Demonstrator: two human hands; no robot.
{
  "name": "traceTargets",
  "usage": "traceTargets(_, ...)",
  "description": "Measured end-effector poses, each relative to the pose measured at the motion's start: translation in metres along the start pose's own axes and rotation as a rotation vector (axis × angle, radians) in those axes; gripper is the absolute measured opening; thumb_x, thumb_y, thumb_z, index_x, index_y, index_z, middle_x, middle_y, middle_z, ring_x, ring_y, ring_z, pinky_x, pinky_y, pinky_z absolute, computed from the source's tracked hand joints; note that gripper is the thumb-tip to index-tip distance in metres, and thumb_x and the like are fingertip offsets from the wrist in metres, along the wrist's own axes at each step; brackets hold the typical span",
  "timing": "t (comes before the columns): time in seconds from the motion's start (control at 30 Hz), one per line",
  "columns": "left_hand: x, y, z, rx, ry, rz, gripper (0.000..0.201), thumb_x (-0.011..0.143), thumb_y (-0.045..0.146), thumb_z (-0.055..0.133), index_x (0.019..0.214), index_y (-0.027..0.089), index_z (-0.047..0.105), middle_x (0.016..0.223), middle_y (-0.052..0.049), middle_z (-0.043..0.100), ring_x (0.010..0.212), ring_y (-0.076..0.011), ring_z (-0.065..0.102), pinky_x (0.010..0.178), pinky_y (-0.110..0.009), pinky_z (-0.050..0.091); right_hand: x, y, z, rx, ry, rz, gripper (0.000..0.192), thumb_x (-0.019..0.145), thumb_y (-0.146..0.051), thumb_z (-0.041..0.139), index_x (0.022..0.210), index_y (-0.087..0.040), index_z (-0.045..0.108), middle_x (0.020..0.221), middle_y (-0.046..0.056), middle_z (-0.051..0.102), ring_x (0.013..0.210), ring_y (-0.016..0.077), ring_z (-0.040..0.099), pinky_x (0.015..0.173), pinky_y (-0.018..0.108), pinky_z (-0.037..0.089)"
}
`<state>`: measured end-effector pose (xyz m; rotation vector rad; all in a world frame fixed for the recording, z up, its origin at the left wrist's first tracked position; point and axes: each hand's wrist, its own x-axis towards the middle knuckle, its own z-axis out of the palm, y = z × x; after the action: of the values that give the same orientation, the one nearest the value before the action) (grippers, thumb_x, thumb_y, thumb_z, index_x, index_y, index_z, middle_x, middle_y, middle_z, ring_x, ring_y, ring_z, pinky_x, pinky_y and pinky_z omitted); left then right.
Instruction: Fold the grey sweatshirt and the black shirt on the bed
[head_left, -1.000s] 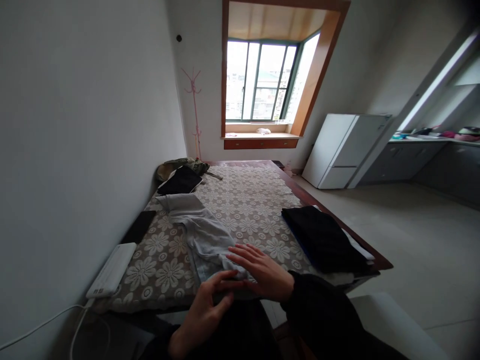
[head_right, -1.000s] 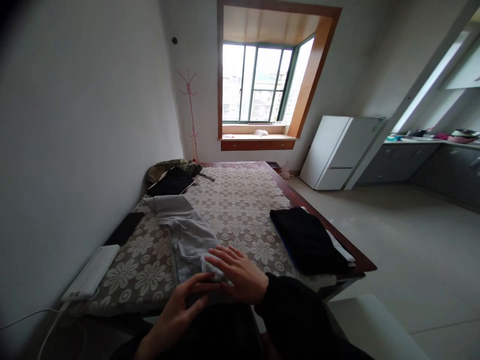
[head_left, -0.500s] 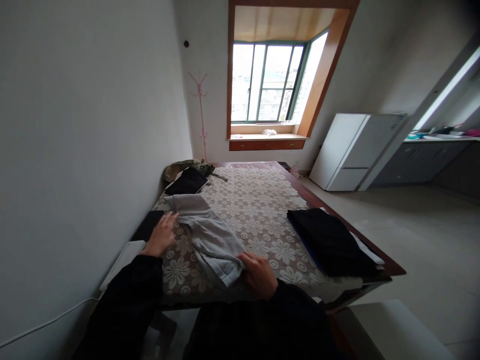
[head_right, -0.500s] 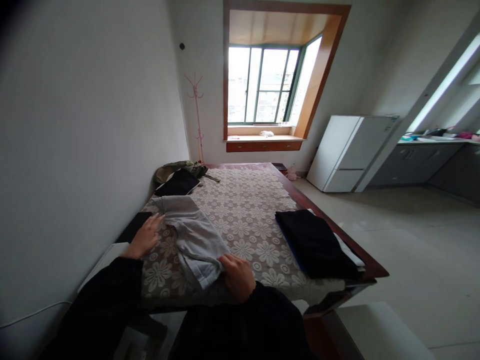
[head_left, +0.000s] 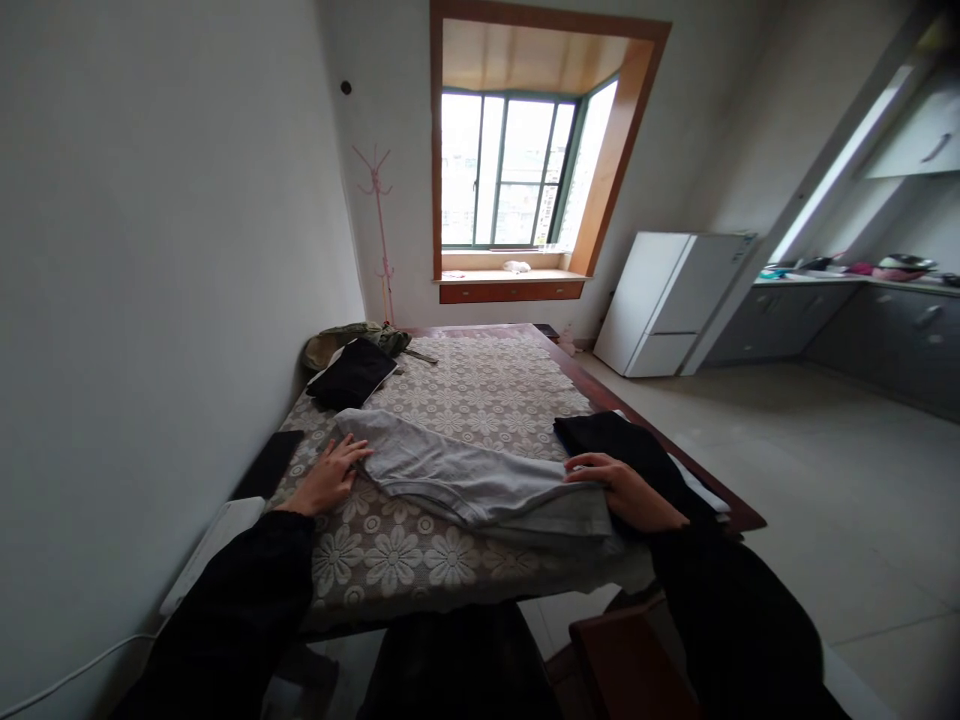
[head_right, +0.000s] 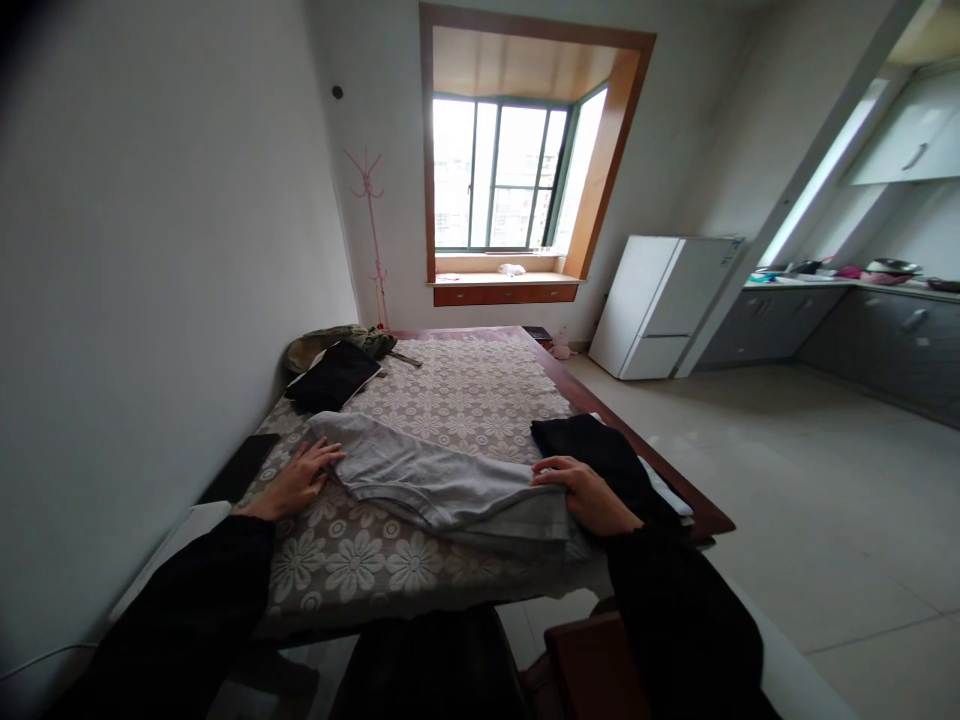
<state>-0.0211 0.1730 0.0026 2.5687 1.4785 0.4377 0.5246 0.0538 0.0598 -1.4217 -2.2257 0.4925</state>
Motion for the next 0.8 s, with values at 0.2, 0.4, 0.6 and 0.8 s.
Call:
traceTargets(0.2, 0.001, 0.005, -0.004, 0.002, -0.023, 0.059, 0.05, 0.087, 0.019, 0.044, 0.131, 0.022, 0.067, 0.15, -0.005, 0.057, 0.151, -0.0261, 0.034, 0.128, -0.054, 0.013, -0.024, 0.008, 0.03, -0.206, -0.076, 0.034, 0.054, 0.072, -0.007, 0.048, 0.116, -0.024, 0.074, 0.135, 0.008, 0.067, 0.133, 0.0268, 0.056, 0.121, 0.053, 0.032)
traceTargets(0.4, 0.004, 0.005, -0.006, -0.061, 0.001, 0.082, 0.034, 0.091, 0.033, 0.051, 0.117, 0.022, 0.07, 0.134, -0.008, 0.068, 0.135, -0.026, 0.054, 0.127, -0.05, 0.021, -0.042, -0.016, 0.037, -0.274, -0.019, 0.031, 0.064, 0.071, -0.004, 0.047, 0.127, -0.027, 0.069, 0.139, 0.005, 0.065, 0.138, 0.0254, 0.051, 0.125, 0.051, 0.027)
traceTargets(0.6, 0.004, 0.017, -0.002, -0.117, 0.121, 0.046, 0.029, 0.096, 0.039, 0.046, 0.108, 0.021, 0.065, 0.119, -0.01, 0.072, 0.129, -0.03, 0.058, 0.12, -0.048, 0.036, -0.03, -0.047, 0.064, -0.291, 0.086, 0.052, 0.054, 0.086, -0.038, 0.067, 0.139, -0.028, 0.058, 0.139, 0.008, 0.064, 0.13, 0.0308, 0.056, 0.12, 0.056, 0.033)
traceTargets(0.8, -0.025, 0.038, -0.024, -0.101, 0.144, 0.084, 0.024, 0.098, 0.031, 0.042, 0.11, 0.02, 0.06, 0.11, -0.011, 0.07, 0.104, -0.0272, 0.067, 0.093, -0.04, 0.052, -0.013, -0.034, 0.087, -0.331, 0.081, 0.066, 0.019, 0.095, -0.033, 0.058, 0.11, -0.026, 0.069, 0.112, 0.008, 0.072, 0.111, 0.031, 0.063, 0.106, 0.055, 0.043)
